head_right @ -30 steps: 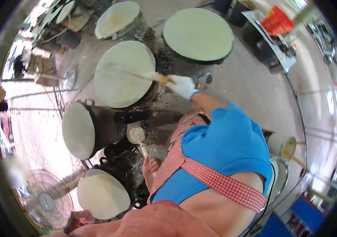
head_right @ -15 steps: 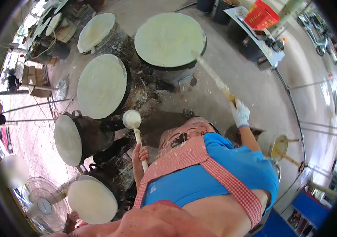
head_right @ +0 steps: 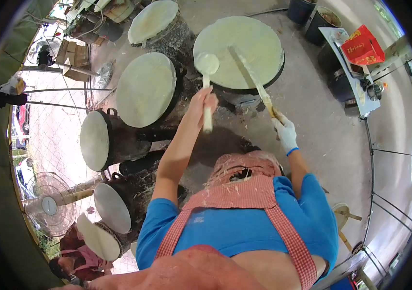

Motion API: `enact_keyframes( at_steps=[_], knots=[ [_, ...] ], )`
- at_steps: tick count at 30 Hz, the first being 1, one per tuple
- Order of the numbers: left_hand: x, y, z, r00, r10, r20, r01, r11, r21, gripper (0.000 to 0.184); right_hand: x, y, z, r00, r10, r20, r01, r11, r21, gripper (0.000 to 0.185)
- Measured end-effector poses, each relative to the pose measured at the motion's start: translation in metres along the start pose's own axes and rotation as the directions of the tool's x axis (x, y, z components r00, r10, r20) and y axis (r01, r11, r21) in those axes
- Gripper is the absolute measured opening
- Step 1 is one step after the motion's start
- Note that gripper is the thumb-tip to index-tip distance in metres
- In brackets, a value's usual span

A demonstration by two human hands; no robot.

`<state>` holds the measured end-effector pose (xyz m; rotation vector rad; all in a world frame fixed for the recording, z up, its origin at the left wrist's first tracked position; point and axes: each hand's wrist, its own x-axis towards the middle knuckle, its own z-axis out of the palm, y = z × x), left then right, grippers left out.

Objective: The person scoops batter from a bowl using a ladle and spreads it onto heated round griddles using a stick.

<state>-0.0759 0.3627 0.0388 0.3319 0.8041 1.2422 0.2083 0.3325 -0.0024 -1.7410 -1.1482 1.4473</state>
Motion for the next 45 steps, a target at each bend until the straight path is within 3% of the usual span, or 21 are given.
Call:
enact_keyframes(
  at_steps=[6, 8, 12, 14, 16, 18, 20, 21, 24, 27, 28, 30, 31, 33, 34, 35, 36, 38, 40, 43, 45],
  knots=[
    [0.092, -0.013, 0.003, 0.909, -0.145, -0.39, 0.059, 0.973, -0.225, 0.014, 0.026, -0.003, 0.026, 1.0, 0.02, 0.012, -0.018, 0.993, -0.114, 0.034],
    [0.092, -0.014, -0.005, 0.899, -0.199, -0.39, 0.101, 0.961, -0.258, 0.019, 0.032, 0.011, 0.033, 0.847, -0.532, 0.012, 0.426, 0.663, -0.615, 0.034],
    [0.083, -0.008, -0.012, 0.899, -0.124, -0.42, 0.042, 0.979, -0.199, 0.023, 0.027, -0.01, 0.026, 0.944, -0.331, 0.0, 0.198, 0.565, -0.801, 0.035],
    [0.085, -0.008, -0.027, 0.93, -0.268, -0.254, 0.149, 0.902, -0.405, 0.015, 0.029, -0.002, 0.04, 0.915, -0.402, -0.027, 0.321, 0.768, -0.554, 0.033],
    [0.079, -0.004, -0.035, 0.929, -0.212, -0.302, 0.079, 0.914, -0.398, 0.016, 0.028, -0.005, 0.044, 0.915, -0.404, 0.012, 0.32, 0.706, -0.632, 0.033],
    [0.049, 0.027, -0.055, 0.893, -0.255, 0.371, 0.448, 0.567, -0.691, 0.016, 0.024, -0.017, 0.041, 0.914, -0.402, 0.056, 0.325, 0.64, -0.696, 0.033],
    [-0.024, 0.036, -0.041, 0.999, -0.032, 0.005, 0.033, 0.99, -0.135, 0.021, 0.02, -0.032, 0.022, 0.964, -0.253, -0.088, 0.123, 0.711, -0.692, 0.034],
    [-0.041, 0.035, -0.05, 1.0, -0.023, 0.002, 0.023, 0.99, -0.137, 0.021, 0.047, 0.007, 0.02, 0.936, -0.343, -0.074, 0.253, 0.807, -0.533, 0.036],
    [-0.082, 0.031, -0.076, 0.98, -0.129, 0.15, 0.181, 0.889, -0.42, 0.028, 0.041, 0.029, 0.051, 0.877, -0.479, 0.026, 0.439, 0.78, -0.447, 0.037],
    [-0.115, 0.026, -0.104, 0.946, -0.322, 0.043, 0.256, 0.66, -0.706, 0.029, 0.031, 0.018, 0.059, 0.908, -0.414, 0.064, 0.396, 0.797, -0.457, 0.038],
    [-0.12, 0.004, -0.136, 0.904, -0.183, 0.386, 0.401, 0.676, -0.618, 0.027, 0.028, 0.003, 0.054, 0.901, -0.425, 0.087, 0.415, 0.787, -0.456, 0.038],
    [-0.176, -0.006, -0.135, 0.981, -0.182, 0.067, 0.19, 0.831, -0.522, 0.015, 0.026, -0.029, 0.035, 0.958, 0.094, 0.27, -0.069, 0.993, -0.099, 0.039],
    [-0.199, -0.002, -0.107, 0.953, -0.159, -0.259, 0.058, 0.931, -0.359, 0.012, 0.035, -0.027, 0.03, 0.943, 0.015, 0.331, -0.009, 1.0, -0.02, 0.039],
    [-0.229, -0.035, -0.114, 0.978, -0.097, -0.184, -0.015, 0.849, -0.528, 0.014, 0.04, -0.036, 0.046, 0.866, -0.033, 0.499, -0.002, 0.998, 0.07, 0.039],
    [-0.245, -0.036, -0.103, 0.913, -0.174, -0.37, -0.056, 0.843, -0.535, 0.016, 0.035, -0.046, 0.065, 0.804, 0.012, 0.595, -0.063, 0.996, 0.066, 0.039],
    [-0.245, -0.074, -0.124, 0.914, -0.203, -0.352, -0.1, 0.727, -0.679, 0.02, 0.047, -0.055, 0.088, 0.762, 0.074, 0.643, -0.037, 0.997, -0.072, 0.039],
    [-0.252, -0.084, -0.107, 0.822, -0.209, -0.529, -0.219, 0.742, -0.633, 0.031, 0.054, -0.062, 0.117, 0.716, 0.129, 0.686, 0.027, 0.977, -0.212, 0.038],
    [-0.263, -0.123, -0.091, 0.665, -0.114, -0.738, -0.534, 0.619, -0.576, 0.026, 0.078, -0.037, 0.184, 0.512, -0.084, 0.855, 0.413, 0.897, -0.159, 0.04],
    [-0.274, -0.186, -0.077, 0.592, -0.178, -0.786, -0.704, 0.36, -0.612, 0.022, 0.032, -0.083, 0.228, 0.276, 0.139, 0.951, 0.51, 0.817, -0.268, 0.04],
    [-0.276, -0.245, 0.02, 0.385, -0.011, -0.923, -0.922, 0.044, -0.385, 0.018, 0.031, -0.075, 0.257, -0.036, 0.289, 0.957, 0.58, 0.785, -0.215, 0.037],
    [-0.268, -0.285, 0.078, 0.13, 0.053, -0.99, -0.991, -0.015, -0.131, 0.02, 0.027, -0.06, 0.277, -0.23, 0.27, 0.935, 0.9, 0.424, 0.099, 0.034]
  ],
)
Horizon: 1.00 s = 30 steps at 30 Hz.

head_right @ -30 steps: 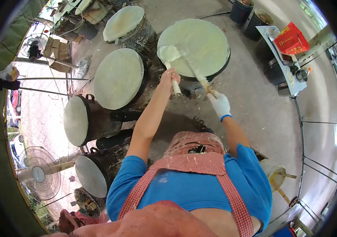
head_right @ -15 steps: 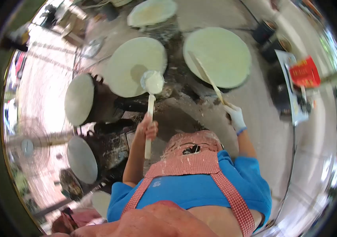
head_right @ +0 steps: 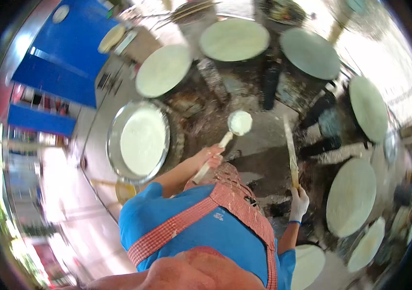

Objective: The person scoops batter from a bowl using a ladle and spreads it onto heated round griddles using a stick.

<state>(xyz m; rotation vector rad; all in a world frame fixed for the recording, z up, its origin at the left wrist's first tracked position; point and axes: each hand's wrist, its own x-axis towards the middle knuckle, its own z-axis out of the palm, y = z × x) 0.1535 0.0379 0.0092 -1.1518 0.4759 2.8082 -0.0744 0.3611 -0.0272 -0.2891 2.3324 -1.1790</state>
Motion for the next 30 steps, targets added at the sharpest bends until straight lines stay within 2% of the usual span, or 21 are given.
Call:
enact_keyframes(
  at_steps=[1, 2, 4, 5, 6, 7, 8, 9, 12, 15, 16, 17, 18, 19, 21, 22, 23, 26, 27, 29, 30],
  knots=[
    [-0.03, -0.004, -0.015, 0.996, 0.09, -0.005, -0.09, 0.994, -0.062, 0.021, 0.006, -0.027, 0.009, 0.99, -0.136, 0.029, 0.137, 0.923, -0.36, 0.033],
    [-0.061, -0.012, -0.032, 0.979, 0.204, 0.005, -0.203, 0.973, -0.111, 0.024, 0.015, -0.044, 0.025, 0.982, -0.178, 0.07, 0.191, 0.906, -0.379, 0.033],
    [-0.083, 0.012, -0.045, 0.934, 0.352, -0.067, -0.358, 0.91, -0.211, 0.03, 0.081, -0.096, 0.07, 0.829, -0.452, 0.328, 0.509, 0.853, -0.111, 0.034],
    [-0.108, 0.007, -0.059, 0.902, 0.415, -0.118, -0.432, 0.869, -0.242, 0.034, 0.081, -0.134, 0.096, 0.808, -0.44, 0.392, 0.529, 0.835, -0.152, 0.033],
    [-0.129, 0.002, -0.08, 0.867, 0.49, -0.088, -0.495, 0.827, -0.266, 0.046, 0.065, -0.189, 0.119, 0.848, -0.254, 0.466, 0.399, 0.884, -0.244, 0.032],
    [-0.145, -0.001, -0.093, 0.825, 0.543, -0.159, -0.564, 0.769, -0.301, 0.048, 0.066, -0.22, 0.148, 0.804, -0.289, 0.52, 0.476, 0.837, -0.27, 0.032],
    [-0.161, -0.004, -0.107, 0.775, 0.59, -0.228, -0.631, 0.704, -0.325, 0.051, 0.086, -0.223, 0.185, 0.645, -0.525, 0.555, 0.722, 0.657, -0.217, 0.036],
    [-0.18, -0.001, -0.11, 0.659, 0.685, -0.311, -0.747, 0.644, -0.164, 0.049, 0.09, -0.245, 0.221, 0.609, -0.521, 0.598, 0.757, 0.606, -0.243, 0.04],
    [-0.196, -0.002, -0.185, 0.536, 0.759, -0.37, -0.824, 0.566, -0.033, 0.059, 0.071, -0.313, 0.318, 0.38, -0.483, 0.789, 0.906, 0.366, -0.212, 0.04],
    [-0.182, -0.001, -0.283, 0.6, 0.673, -0.432, -0.785, 0.599, -0.158, 0.046, 0.013, -0.349, 0.41, 0.273, -0.38, 0.884, 0.959, 0.178, -0.22, 0.037],
    [-0.166, 0.003, -0.33, 0.598, 0.663, -0.45, -0.788, 0.587, -0.183, 0.046, 0.001, -0.345, 0.445, 0.232, -0.257, 0.938, 0.967, -0.039, -0.25, 0.034],
    [-0.144, 0.0, -0.38, 0.721, 0.396, -0.569, -0.662, 0.636, -0.396, 0.04, -0.012, -0.341, 0.47, 0.215, -0.116, 0.97, 0.936, -0.259, -0.239, 0.031],
    [-0.13, -0.01, -0.405, 0.8, 0.088, -0.594, -0.517, 0.603, -0.608, 0.035, -0.027, -0.341, 0.477, 0.116, -0.109, 0.987, 0.939, -0.313, -0.145, 0.03],
    [-0.132, -0.01, -0.406, 0.804, 0.075, -0.59, -0.517, 0.579, -0.63, 0.035, -0.04, -0.347, 0.482, 0.01, -0.105, 0.994, 0.93, -0.365, -0.048, 0.028],
    [-0.137, 0.0, -0.387, 0.544, 0.13, -0.829, -0.509, 0.837, -0.202, 0.017, -0.043, -0.369, 0.473, 0.04, -0.148, 0.988, 0.988, -0.142, -0.062, 0.033],
    [-0.134, -0.006, -0.382, 0.503, 0.228, -0.834, -0.533, 0.841, -0.092, 0.013, -0.03, -0.351, 0.478, 0.123, -0.135, 0.983, 0.985, -0.106, -0.138, 0.036],
    [-0.131, -0.009, -0.378, 0.505, 0.217, -0.836, -0.541, 0.834, -0.11, 0.013, -0.015, -0.325, 0.482, 0.21, -0.126, 0.97, 0.972, -0.076, -0.22, 0.038],
    [-0.118, 0.002, -0.383, 0.828, 0.154, -0.54, -0.523, 0.562, -0.641, 0.017, -0.01, -0.283, 0.469, 0.177, -0.092, 0.98, 0.984, 0.004, -0.177, 0.042],
    [-0.125, 0.008, -0.376, 0.816, 0.153, -0.557, -0.538, 0.551, -0.637, 0.017, -0.012, -0.276, 0.46, 0.201, -0.083, 0.976, 0.978, 0.064, -0.196, 0.043],
    [-0.16, 0.032, -0.327, 0.91, 0.303, -0.284, -0.33, 0.115, -0.937, 0.015, -0.012, -0.278, 0.437, 0.178, -0.095, 0.98, 0.983, 0.068, -0.172, 0.042],
    [-0.187, 0.055, -0.285, 0.809, 0.272, -0.522, -0.575, 0.177, -0.799, 0.019, -0.01, -0.283, 0.43, 0.136, -0.256, 0.957, 0.987, 0.115, -0.11, 0.041]
  ],
)
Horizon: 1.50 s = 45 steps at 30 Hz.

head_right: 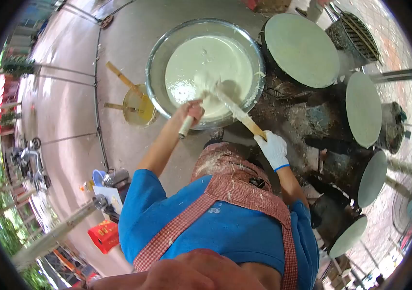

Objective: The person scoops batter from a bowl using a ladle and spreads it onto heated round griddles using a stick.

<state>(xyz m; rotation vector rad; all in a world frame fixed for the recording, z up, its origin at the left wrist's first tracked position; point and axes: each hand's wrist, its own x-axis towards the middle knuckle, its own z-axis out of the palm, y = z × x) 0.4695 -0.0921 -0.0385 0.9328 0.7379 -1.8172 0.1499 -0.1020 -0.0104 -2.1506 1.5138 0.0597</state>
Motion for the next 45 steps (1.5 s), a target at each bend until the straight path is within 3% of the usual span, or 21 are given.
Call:
enact_keyframes(
  at_steps=[1, 5, 7, 9, 11, 14, 15, 16, 17, 18, 19, 21, 23, 26, 28, 32, 35, 37, 39, 41, 45],
  knots=[
    [-0.042, -0.023, 0.035, 0.967, 0.247, -0.066, -0.237, 0.962, 0.133, 0.023, -0.011, 0.005, -0.008, 0.988, -0.049, -0.147, 0.057, 0.997, 0.05, 0.04],
    [-0.176, -0.05, 0.113, 0.89, 0.29, 0.352, -0.363, 0.917, 0.162, 0.03, -0.007, -0.015, -0.083, 0.875, -0.185, -0.447, 0.299, 0.933, 0.2, 0.034],
    [-0.232, -0.061, 0.138, 0.832, 0.282, 0.478, -0.378, 0.918, 0.118, 0.016, 0.01, -0.025, -0.128, 0.623, -0.325, -0.711, 0.538, 0.838, 0.088, 0.033],
    [-0.281, -0.07, 0.163, 0.755, 0.401, 0.518, -0.57, 0.792, 0.219, 0.019, 0.029, -0.031, -0.17, 0.568, -0.335, -0.751, 0.56, 0.827, 0.054, 0.034],
    [-0.319, -0.059, 0.18, 0.576, 0.482, 0.66, -0.81, 0.443, 0.384, 0.036, 0.034, -0.047, -0.205, 0.445, -0.328, -0.834, 0.692, 0.716, 0.087, 0.033],
    [-0.364, -0.066, 0.195, 0.253, 0.606, 0.754, -0.934, -0.049, 0.353, 0.041, 0.023, -0.079, -0.232, 0.573, -0.108, -0.812, 0.667, 0.638, 0.386, 0.029],
    [-0.363, -0.06, 0.192, 0.208, 0.612, 0.763, -0.936, -0.102, 0.337, 0.042, 0.012, -0.087, -0.23, 0.641, -0.133, -0.756, 0.716, 0.458, 0.527, 0.028],
    [-0.351, -0.05, 0.184, 0.215, 0.627, 0.749, -0.948, -0.05, 0.314, 0.03, 0.015, -0.091, -0.214, 0.694, -0.127, -0.709, 0.715, 0.239, 0.657, 0.024],
    [-0.327, -0.024, 0.168, 0.313, 0.611, 0.727, -0.93, 0.04, 0.367, 0.016, 0.018, -0.079, -0.193, 0.851, -0.127, -0.51, 0.516, 0.381, 0.767, 0.02],
    [-0.301, -0.031, 0.154, 0.398, 0.697, 0.597, -0.878, 0.101, 0.467, 0.01, 0.035, -0.064, -0.154, 0.861, -0.17, -0.479, 0.508, 0.268, 0.818, 0.023],
    [-0.274, -0.037, 0.141, 0.47, 0.761, 0.448, -0.819, 0.187, 0.542, 0.008, 0.049, -0.041, -0.118, 0.889, -0.211, -0.407, 0.458, 0.451, 0.766, 0.027],
    [-0.235, -0.04, 0.102, 0.858, 0.335, 0.39, -0.5, 0.723, 0.477, 0.011, 0.02, -0.015, -0.074, 0.992, -0.044, -0.117, 0.124, 0.471, 0.874, 0.03],
    [-0.205, -0.032, 0.095, 0.976, -0.005, 0.216, -0.008, 0.998, 0.057, 0.003, -0.024, 0.018, -0.057, 0.998, 0.064, -0.026, -0.019, 0.617, 0.787, 0.031],
    [-0.197, -0.061, 0.112, 0.949, -0.158, 0.272, 0.122, 0.982, 0.145, 0.014, -0.084, 0.057, -0.086, 0.975, 0.191, -0.114, -0.048, 0.682, 0.73, 0.033],
    [-0.173, -0.091, 0.134, 0.865, 0.095, 0.493, -0.398, 0.73, 0.556, 0.022, -0.115, 0.073, -0.103, 0.943, 0.256, -0.213, 0.019, 0.598, 0.801, 0.032],
    [-0.09, -0.172, 0.165, 0.781, -0.108, 0.616, -0.481, 0.526, 0.702, 0.022, -0.168, 0.121, -0.094, 0.924, 0.367, -0.11, -0.053, 0.406, 0.912, 0.031],
    [-0.026, -0.258, 0.181, 0.883, -0.378, 0.278, 0.118, 0.752, 0.649, 0.015, -0.227, 0.193, -0.04, 0.868, 0.496, -0.031, -0.231, 0.459, 0.858, 0.031],
    [0.047, -0.303, 0.176, 0.76, -0.623, 0.186, 0.483, 0.733, 0.48, 0.017, -0.279, 0.252, 0.021, 0.833, 0.475, -0.283, -0.231, 0.765, 0.602, 0.035],
    [0.088, -0.369, 0.176, 0.679, -0.726, 0.106, 0.648, 0.662, 0.377, 0.02, -0.354, 0.264, 0.033, 0.683, 0.691, -0.236, -0.395, 0.622, 0.676, 0.038],
    [0.118, -0.439, 0.189, 0.552, -0.829, 0.083, 0.737, 0.532, 0.415, 0.021, -0.417, 0.266, 0.033, 0.471, 0.866, -0.165, -0.477, 0.408, 0.778, 0.038],
    [0.161, -0.581, 0.245, 0.353, -0.929, 0.114, 0.558, 0.307, 0.771, 0.023, -0.509, 0.323, 0.034, 0.065, 0.952, -0.298, -0.767, 0.238, 0.596, 0.041]
  ],
)
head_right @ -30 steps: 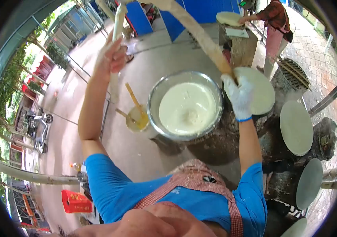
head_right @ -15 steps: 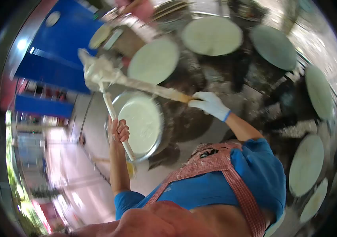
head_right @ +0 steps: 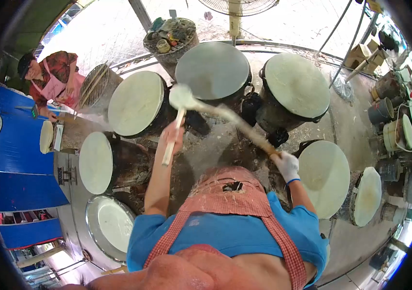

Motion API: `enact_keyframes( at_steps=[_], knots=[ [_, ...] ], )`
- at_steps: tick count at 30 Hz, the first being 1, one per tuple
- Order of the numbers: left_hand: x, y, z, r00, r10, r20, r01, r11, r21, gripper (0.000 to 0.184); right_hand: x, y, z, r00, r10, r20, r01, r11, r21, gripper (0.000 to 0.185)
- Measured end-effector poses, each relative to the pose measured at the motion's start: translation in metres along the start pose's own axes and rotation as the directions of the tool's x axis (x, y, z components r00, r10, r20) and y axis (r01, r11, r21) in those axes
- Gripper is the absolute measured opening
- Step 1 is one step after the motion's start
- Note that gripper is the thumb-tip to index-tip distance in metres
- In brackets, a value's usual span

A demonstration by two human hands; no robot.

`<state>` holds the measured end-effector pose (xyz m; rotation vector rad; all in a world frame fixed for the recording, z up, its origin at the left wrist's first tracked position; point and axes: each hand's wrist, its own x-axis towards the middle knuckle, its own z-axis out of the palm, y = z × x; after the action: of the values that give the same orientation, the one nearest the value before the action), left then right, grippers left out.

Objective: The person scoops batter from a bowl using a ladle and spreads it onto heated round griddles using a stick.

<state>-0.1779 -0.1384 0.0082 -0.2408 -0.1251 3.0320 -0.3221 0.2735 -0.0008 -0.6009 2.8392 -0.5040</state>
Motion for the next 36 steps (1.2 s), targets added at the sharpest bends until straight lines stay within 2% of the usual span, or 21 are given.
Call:
enact_keyframes(
  at_steps=[2, 4, 6, 7, 8, 12, 13, 14, 18, 20, 22, 23, 25, 26, 28, 29, 30, 31, 32, 34, 36],
  knots=[
    [0.059, 0.022, 0.035, 0.991, -0.102, -0.082, 0.105, 0.994, 0.028, 0.021, 0.033, -0.002, -0.027, 0.978, 0.173, -0.119, -0.149, 0.971, 0.185, 0.044],
    [0.118, 0.043, 0.061, 0.961, 0.11, -0.253, 0.02, 0.887, 0.461, 0.025, 0.072, -0.018, -0.042, 0.959, 0.282, -0.032, -0.255, 0.906, 0.338, 0.041],
    [0.168, 0.048, 0.093, 0.886, 0.361, -0.291, 0.054, 0.543, 0.838, 0.026, 0.109, -0.038, -0.038, 0.939, 0.05, -0.341, 0.172, 0.788, 0.591, 0.042],
    [0.193, 0.053, 0.092, 0.88, 0.383, -0.281, 0.049, 0.514, 0.856, 0.029, 0.126, -0.052, -0.044, 0.973, -0.018, -0.229, 0.154, 0.792, 0.591, 0.048],
    [0.218, 0.062, 0.079, 0.874, 0.403, -0.273, 0.048, 0.486, 0.873, 0.031, 0.144, -0.072, -0.04, 0.867, -0.242, -0.437, 0.401, 0.858, 0.321, 0.039],
    [0.292, 0.105, -0.004, 0.887, 0.366, -0.282, 0.085, 0.47, 0.879, 0.049, 0.211, -0.106, 0.013, 0.973, -0.116, -0.201, 0.111, 0.993, -0.036, 0.028],
    [0.304, 0.123, -0.035, 0.764, 0.645, -0.002, 0.111, -0.128, 0.986, 0.059, 0.22, -0.097, 0.019, 0.986, -0.072, -0.15, 0.074, 0.997, 0.01, 0.029],
    [0.291, 0.122, -0.023, 0.624, 0.676, 0.393, 0.256, -0.652, 0.714, 0.068, 0.217, -0.097, 0.007, 0.984, -0.039, -0.175, 0.063, 0.989, 0.136, 0.029],
    [0.258, 0.13, 0.011, 0.724, 0.624, 0.295, 0.468, -0.758, 0.454, 0.066, 0.232, -0.096, 0.004, 0.996, 0.09, 0.007, -0.064, 0.656, 0.752, 0.032],
    [0.267, 0.132, 0.024, 0.741, 0.607, 0.287, 0.438, -0.761, 0.479, 0.067, 0.24, -0.138, 0.024, 0.957, 0.282, 0.059, -0.112, 0.174, 0.978, 0.024],
    [0.269, 0.129, 0.034, 0.763, 0.588, 0.269, 0.418, -0.766, 0.489, 0.067, 0.267, -0.122, 0.066, 0.952, -0.07, -0.297, 0.156, 0.949, 0.275, 0.03],
    [0.271, 0.13, 0.046, 0.684, 0.59, 0.428, 0.264, -0.748, 0.609, 0.068, 0.263, -0.129, 0.051, 0.972, -0.009, -0.236, 0.051, 0.983, 0.174, 0.031],
    [0.263, 0.144, 0.078, 0.576, 0.575, 0.581, 0.082, -0.748, 0.659, 0.069, 0.268, -0.126, 0.038, 0.98, 0.088, -0.177, -0.069, 0.991, 0.111, 0.031],
    [0.25, 0.147, 0.091, 0.511, 0.551, 0.66, -0.003, -0.767, 0.642, 0.07, 0.272, -0.124, 0.049, 0.945, 0.029, -0.326, 0.101, 0.922, 0.374, 0.031],
    [0.222, 0.152, 0.089, 0.598, 0.566, 0.567, -0.074, -0.666, 0.742, 0.069, 0.263, -0.167, 0.048, 0.932, 0.263, 0.25, -0.328, 0.32, 0.889, 0.031],
    [0.205, 0.153, 0.076, 0.679, 0.58, 0.45, -0.06, -0.568, 0.821, 0.069, 0.287, -0.173, 0.1, 0.975, 0.218, -0.038, -0.051, 0.391, 0.919, 0.032],
    [0.185, 0.15, 0.057, 0.733, 0.594, 0.333, -0.021, -0.469, 0.883, 0.068, 0.283, -0.199, 0.071, 0.983, 0.152, 0.102, -0.171, 0.569, 0.805, 0.03],
    [0.163, 0.146, 0.04, 0.777, 0.586, 0.229, 0.023, -0.391, 0.92, 0.069, 0.299, -0.196, 0.085, 0.989, -0.049, -0.141, 0.135, 0.693, 0.708, 0.034],
    [0.139, 0.139, 0.017, 0.804, 0.582, 0.12, 0.081, -0.308, 0.948, 0.07, 0.284, -0.208, 0.049, 0.992, 0.054, -0.11, 0.014, 0.846, 0.534, 0.034],
    [0.084, 0.125, -0.026, 0.818, 0.569, -0.083, 0.194, -0.138, 0.971, 0.072, 0.275, -0.174, 0.033, 0.989, 0.065, -0.129, 0.015, 0.841, 0.541, 0.034],
    [0.048, 0.115, -0.05, 0.793, 0.594, -0.136, 0.201, -0.046, 0.978, 0.074, 0.282, -0.124, 0.071, 0.979, 0.187, -0.082, -0.018, 0.48, 0.877, 0.031]
  ],
)
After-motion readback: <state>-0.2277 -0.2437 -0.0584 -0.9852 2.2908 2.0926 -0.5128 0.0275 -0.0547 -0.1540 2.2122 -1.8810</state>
